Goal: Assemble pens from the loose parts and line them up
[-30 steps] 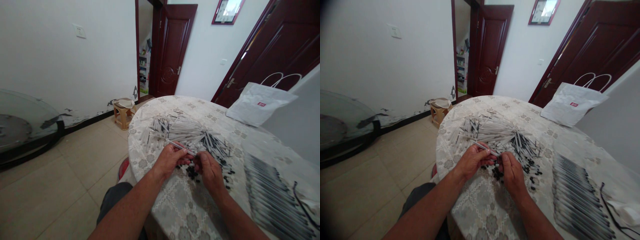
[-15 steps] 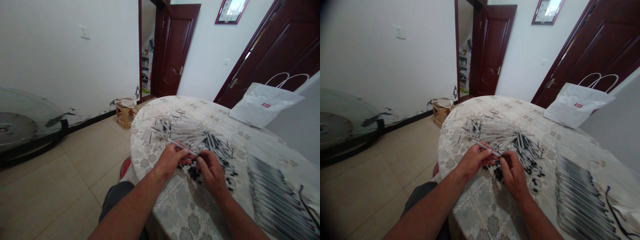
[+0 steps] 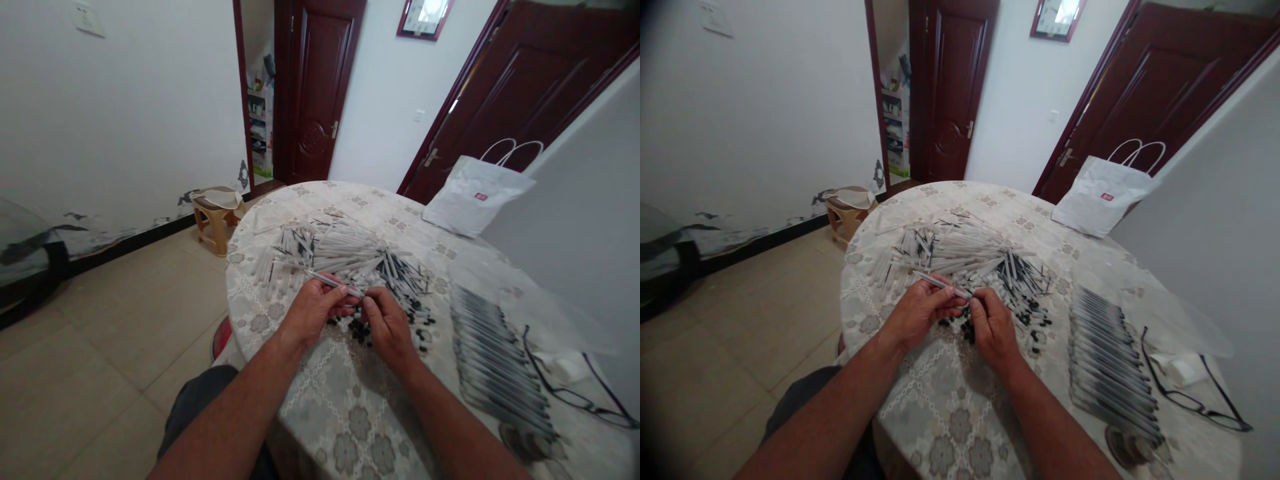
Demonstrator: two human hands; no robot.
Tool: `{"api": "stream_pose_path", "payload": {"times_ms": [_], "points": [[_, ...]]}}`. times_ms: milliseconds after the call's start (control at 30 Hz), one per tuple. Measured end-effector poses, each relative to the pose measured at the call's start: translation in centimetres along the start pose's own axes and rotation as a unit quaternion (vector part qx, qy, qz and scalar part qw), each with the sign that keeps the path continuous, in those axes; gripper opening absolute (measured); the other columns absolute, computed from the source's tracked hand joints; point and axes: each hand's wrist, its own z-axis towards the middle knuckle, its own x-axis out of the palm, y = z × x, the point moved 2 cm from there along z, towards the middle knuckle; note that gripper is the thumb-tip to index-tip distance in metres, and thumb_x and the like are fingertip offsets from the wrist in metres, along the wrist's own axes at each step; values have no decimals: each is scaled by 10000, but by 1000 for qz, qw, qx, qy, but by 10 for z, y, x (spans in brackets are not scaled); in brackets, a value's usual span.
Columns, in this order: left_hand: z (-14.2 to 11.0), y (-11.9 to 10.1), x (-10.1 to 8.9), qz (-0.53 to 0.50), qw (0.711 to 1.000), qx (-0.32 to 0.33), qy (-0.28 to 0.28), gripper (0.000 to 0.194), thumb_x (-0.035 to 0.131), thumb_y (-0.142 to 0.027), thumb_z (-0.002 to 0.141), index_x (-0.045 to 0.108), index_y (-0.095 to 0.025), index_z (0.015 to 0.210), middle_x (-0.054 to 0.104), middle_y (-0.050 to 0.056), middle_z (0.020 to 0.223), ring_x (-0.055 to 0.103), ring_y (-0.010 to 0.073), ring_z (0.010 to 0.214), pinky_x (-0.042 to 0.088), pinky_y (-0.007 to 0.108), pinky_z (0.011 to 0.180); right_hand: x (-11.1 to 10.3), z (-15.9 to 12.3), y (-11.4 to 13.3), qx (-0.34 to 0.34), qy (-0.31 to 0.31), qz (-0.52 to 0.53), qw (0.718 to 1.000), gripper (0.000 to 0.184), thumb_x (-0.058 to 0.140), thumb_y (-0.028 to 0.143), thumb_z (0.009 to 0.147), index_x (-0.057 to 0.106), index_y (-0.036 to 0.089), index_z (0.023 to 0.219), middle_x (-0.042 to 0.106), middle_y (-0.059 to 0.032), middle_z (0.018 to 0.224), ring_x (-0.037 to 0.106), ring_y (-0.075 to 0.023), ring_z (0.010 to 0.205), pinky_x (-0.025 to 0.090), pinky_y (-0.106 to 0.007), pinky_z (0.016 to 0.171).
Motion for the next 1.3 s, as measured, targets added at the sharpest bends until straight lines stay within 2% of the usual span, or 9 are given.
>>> {"api": "stream_pose_path", "payload": {"times_ms": [200,400,567,633,700,800,900,1100,1300], "points": [[0,-1,0,17,1000,-3,15,334,828,-305,788,581,-158,958,768,112,951,761,204,831,627,309,723,-1,2,3,18,36,21,999,410,375,435,1057,507,238,722,555,15,638,529,-162,614,397,-286,626],[2,-5,-1,82,996,27,17,318,831,-338,776,616,-154,921,739,66,833,746,209,794,614,321,716,-8,7,10,-13,35,-31,999,252,478,430,1025,581,233,907,594,26,703,548,-156,651,394,-268,640],[0,-15,-3,183,982,34,40,262,745,-388,843,634,-165,923,714,50,817,725,203,779,577,294,661,-17,13,18,-24,79,-75,994,315,461,420,1031,575,232,806,598,19,685,552,-152,648,383,-267,629],[-2,-22,-8,291,954,46,61,239,687,-395,881,659,-167,948,713,48,798,697,186,723,534,270,616,-23,13,18,-14,96,-66,993,284,516,434,1004,605,231,827,612,19,683,557,-152,635,392,-265,613],[-5,-30,-16,413,906,68,65,201,633,-366,907,679,-183,974,718,45,822,671,177,701,509,275,632,-32,11,15,17,78,-36,996,266,564,457,974,626,228,854,616,18,665,555,-153,609,406,-263,586],[-9,-36,-30,590,800,109,14,155,585,-275,916,686,-211,1015,737,63,926,675,211,834,485,313,757,-47,2,4,80,9,33,996,268,623,482,935,623,219,885,624,13,658,555,-150,572,421,-259,540],[-9,-33,-38,699,709,96,-13,182,583,-225,902,682,-212,1055,738,86,931,673,246,876,446,330,788,-57,-10,-11,109,-54,91,988,273,687,475,895,612,218,942,635,14,687,563,-143,565,432,-256,522],[-9,-22,-28,740,668,76,14,181,577,-257,913,666,-223,1066,737,102,986,673,253,874,417,309,743,-59,-21,-30,106,-109,136,979,260,698,437,899,600,212,983,644,2,731,602,-153,622,466,-262,555],[-14,-8,-16,795,604,48,-1,186,579,-307,918,632,-212,1069,714,142,1023,670,301,921,418,349,755,-57,-24,-32,102,-94,116,984,236,692,416,907,614,217,1005,652,-5,752,616,-162,656,478,-266,582]]}}
